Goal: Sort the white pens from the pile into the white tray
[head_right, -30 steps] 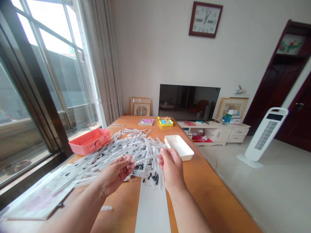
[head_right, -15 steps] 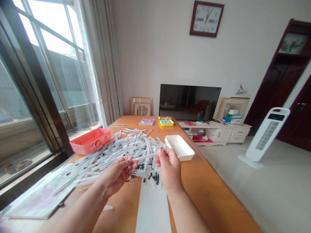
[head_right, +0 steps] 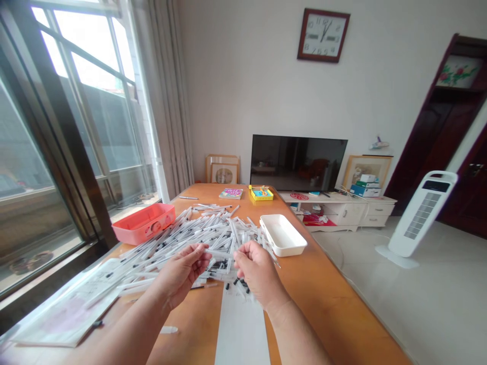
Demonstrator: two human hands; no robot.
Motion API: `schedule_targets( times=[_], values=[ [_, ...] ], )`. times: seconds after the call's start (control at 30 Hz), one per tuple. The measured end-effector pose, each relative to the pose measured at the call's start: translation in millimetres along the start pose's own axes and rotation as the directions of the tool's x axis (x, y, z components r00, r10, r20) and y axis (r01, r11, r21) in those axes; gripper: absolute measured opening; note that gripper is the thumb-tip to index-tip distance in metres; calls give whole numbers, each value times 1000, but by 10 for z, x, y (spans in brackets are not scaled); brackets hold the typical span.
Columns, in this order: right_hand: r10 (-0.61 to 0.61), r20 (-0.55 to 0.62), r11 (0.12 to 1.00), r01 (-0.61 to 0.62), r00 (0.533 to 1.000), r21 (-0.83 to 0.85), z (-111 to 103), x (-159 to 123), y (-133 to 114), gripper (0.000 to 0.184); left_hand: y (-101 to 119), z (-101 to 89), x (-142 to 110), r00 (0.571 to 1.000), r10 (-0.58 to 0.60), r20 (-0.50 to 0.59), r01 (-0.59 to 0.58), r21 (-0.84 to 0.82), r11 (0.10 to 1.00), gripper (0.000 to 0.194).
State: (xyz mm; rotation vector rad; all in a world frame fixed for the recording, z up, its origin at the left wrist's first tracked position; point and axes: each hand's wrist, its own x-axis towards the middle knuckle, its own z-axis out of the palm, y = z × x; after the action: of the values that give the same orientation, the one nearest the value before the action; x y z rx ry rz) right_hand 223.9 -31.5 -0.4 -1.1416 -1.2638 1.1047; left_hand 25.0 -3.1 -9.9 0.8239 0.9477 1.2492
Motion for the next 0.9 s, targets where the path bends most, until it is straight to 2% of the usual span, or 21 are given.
schedule_targets(
  times=[0.13, 0.3, 0.5, 0.67, 0.8, 0.9],
  values=[
    [-1, 163, 996, 16, 987, -91, 48, -69, -36, 27, 38, -23, -12, 993, 111, 36, -115, 137, 984, 34],
    [-26, 238, 995, 49, 971, -89, 144, -142, -91, 31, 97, 16, -76, 968, 243, 57, -248, 327, 912, 46],
    [-128, 215, 985, 150, 968, -88, 230, -181, -91, 29, 112, 99, -146, 943, 329, 45, -311, 463, 830, 48],
    [-169, 191, 965, 201, 967, -166, 305, -238, -94, 28, 19, 115, -109, 895, 444, -35, -360, 532, 767, 44],
    [-193, 181, 962, 223, 964, -160, 362, -282, -114, 26, -30, 110, -76, 847, 526, -80, -391, 577, 717, 42],
    [-203, 171, 963, 229, 964, -146, 389, -298, -124, 24, -29, 126, -82, 837, 539, -96, -392, 583, 712, 40]
  ],
)
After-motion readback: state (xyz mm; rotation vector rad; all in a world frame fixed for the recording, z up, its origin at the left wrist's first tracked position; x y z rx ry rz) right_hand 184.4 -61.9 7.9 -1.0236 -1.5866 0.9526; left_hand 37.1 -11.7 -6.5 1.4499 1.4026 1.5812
